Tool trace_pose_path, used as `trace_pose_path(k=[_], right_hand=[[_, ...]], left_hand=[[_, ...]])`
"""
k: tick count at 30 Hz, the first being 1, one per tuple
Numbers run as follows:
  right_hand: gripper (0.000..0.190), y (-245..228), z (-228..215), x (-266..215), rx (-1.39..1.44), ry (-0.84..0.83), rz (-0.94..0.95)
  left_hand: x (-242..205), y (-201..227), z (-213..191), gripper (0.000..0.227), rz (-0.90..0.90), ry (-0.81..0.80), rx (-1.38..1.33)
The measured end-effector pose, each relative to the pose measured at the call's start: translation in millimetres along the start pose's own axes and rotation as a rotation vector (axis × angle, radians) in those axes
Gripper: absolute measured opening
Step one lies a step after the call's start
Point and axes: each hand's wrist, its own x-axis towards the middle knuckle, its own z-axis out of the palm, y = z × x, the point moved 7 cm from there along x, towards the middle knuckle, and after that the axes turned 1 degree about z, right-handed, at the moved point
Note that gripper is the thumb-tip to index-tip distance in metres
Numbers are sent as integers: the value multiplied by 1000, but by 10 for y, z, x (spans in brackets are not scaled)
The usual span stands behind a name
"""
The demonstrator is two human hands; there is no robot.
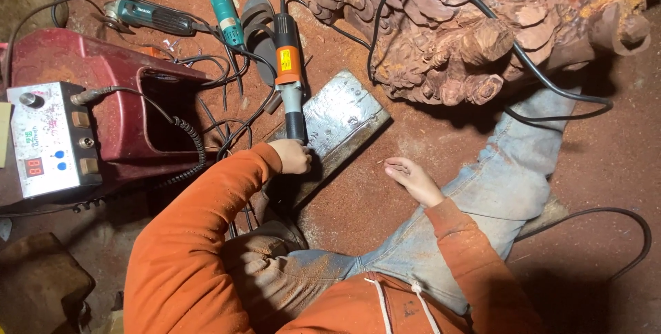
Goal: Sharpening the metal tip of a power carving tool using an angle grinder, followed by using the tool on a wooden sculpture.
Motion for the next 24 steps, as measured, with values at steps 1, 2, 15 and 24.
trace_pose_path(k=[1, 2, 15, 24], right_hand=[[62, -2, -7, 8, -2, -1, -1], [61, 1, -14, 12, -10, 0, -4], [60, 98, -49, 35, -14, 44, -1], [57, 186, -126, 57, -42, 64, -2]], left_hand=[[-21, -10, -31, 18, -2, 1, 1], [-43, -14, -55, 18, -8, -4, 14], [63, -70, -202, 28, -47, -18, -8], [24, -221, -162, 17, -81, -8, 79]])
